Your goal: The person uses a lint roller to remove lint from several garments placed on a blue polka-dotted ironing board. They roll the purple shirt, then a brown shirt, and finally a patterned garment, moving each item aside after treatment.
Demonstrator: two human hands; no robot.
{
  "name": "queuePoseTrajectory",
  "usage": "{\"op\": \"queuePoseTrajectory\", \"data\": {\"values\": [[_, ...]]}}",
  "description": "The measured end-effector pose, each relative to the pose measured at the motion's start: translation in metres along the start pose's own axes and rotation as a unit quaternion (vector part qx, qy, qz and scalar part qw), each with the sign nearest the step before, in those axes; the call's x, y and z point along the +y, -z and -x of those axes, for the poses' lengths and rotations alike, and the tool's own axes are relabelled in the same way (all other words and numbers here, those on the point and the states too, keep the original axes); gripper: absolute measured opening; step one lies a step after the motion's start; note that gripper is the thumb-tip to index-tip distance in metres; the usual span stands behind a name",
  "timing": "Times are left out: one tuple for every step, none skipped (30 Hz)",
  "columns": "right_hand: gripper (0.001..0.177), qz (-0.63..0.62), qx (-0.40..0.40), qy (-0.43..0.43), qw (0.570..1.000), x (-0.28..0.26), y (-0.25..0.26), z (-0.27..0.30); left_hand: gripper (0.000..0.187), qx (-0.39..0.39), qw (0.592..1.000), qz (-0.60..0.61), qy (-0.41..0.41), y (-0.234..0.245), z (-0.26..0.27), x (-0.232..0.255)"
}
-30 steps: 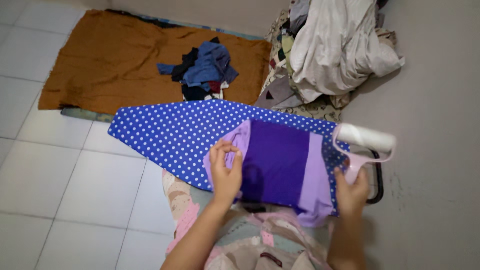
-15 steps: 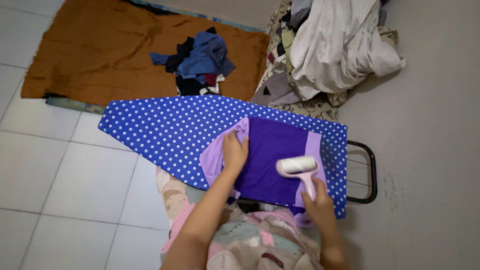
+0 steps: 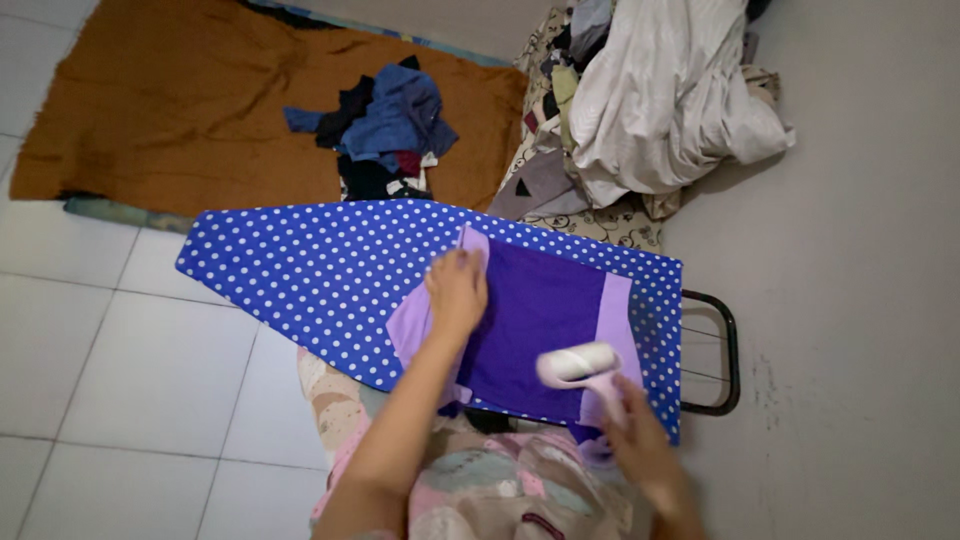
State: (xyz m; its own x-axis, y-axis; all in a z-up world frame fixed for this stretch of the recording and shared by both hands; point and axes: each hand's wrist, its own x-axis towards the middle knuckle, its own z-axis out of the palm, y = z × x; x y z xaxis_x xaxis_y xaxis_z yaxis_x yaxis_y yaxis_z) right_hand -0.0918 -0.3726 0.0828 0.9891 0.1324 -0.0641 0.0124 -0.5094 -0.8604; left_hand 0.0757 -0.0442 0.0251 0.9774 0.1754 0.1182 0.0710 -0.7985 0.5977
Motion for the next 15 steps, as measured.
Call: {"op": "queuePoseTrajectory", "data": {"values": [[0.059, 0.074, -0.005, 0.026, 0.997, -0.004, -0.008, -0.002, 0.043, -0.007, 0.999, -0.032, -0.014, 0.006, 0.021, -0.004], [0.057, 0.146, -0.01, 0.052, 0.988, -0.009, -0.021, -0.009, 0.051, -0.014, 0.997, -0.064, -0.029, 0.013, 0.042, -0.01], [0.055, 0.219, -0.015, 0.08, 0.972, -0.015, -0.036, -0.019, 0.054, -0.014, 0.996, -0.088, -0.028, 0.019, 0.06, -0.017], [0.055, 0.228, -0.026, 0.076, 0.97, -0.021, -0.053, -0.031, 0.056, -0.015, 0.993, -0.112, -0.028, 0.026, 0.074, -0.026], [0.054, 0.238, -0.036, 0.075, 0.968, -0.028, -0.071, -0.049, 0.059, -0.012, 0.99, -0.135, -0.027, 0.028, 0.082, -0.032], [0.055, 0.28, -0.037, 0.043, 0.958, -0.033, -0.089, -0.074, 0.058, -0.012, 0.989, -0.148, -0.023, 0.029, 0.087, -0.037], [0.057, 0.32, -0.037, 0.009, 0.947, -0.038, -0.107, -0.098, 0.058, -0.014, 0.987, -0.161, -0.022, 0.03, 0.094, -0.043], [0.054, 0.314, -0.028, 0.018, 0.949, -0.041, -0.119, -0.121, 0.057, -0.017, 0.984, -0.175, -0.021, 0.03, 0.1, -0.047], [0.051, 0.307, -0.017, 0.03, 0.951, -0.045, -0.127, -0.148, 0.057, -0.021, 0.985, -0.168, -0.014, 0.029, 0.101, -0.05], [0.052, 0.314, -0.026, 0.015, 0.949, -0.05, -0.135, -0.171, 0.056, -0.026, 0.986, -0.162, -0.008, 0.028, 0.103, -0.052], [0.054, 0.32, -0.03, 0.002, 0.947, -0.056, -0.143, -0.194, 0.056, -0.025, 0.988, -0.155, -0.004, 0.027, 0.099, -0.053], [0.055, 0.332, -0.03, 0.006, 0.943, -0.062, -0.147, -0.213, 0.056, -0.018, 0.988, -0.155, -0.004, 0.027, 0.095, -0.055], [0.057, 0.344, -0.029, 0.006, 0.939, -0.068, -0.147, -0.227, 0.056, -0.015, 0.988, -0.155, -0.005, 0.027, 0.095, -0.053], [0.059, 0.355, -0.028, 0.005, 0.934, -0.075, -0.147, -0.236, 0.056, -0.011, 0.988, -0.154, -0.006, 0.028, 0.093, -0.053], [0.058, 0.355, -0.04, -0.009, 0.934, -0.079, -0.146, -0.234, 0.056, -0.012, 0.989, -0.149, -0.005, 0.028, 0.094, -0.052]]}}
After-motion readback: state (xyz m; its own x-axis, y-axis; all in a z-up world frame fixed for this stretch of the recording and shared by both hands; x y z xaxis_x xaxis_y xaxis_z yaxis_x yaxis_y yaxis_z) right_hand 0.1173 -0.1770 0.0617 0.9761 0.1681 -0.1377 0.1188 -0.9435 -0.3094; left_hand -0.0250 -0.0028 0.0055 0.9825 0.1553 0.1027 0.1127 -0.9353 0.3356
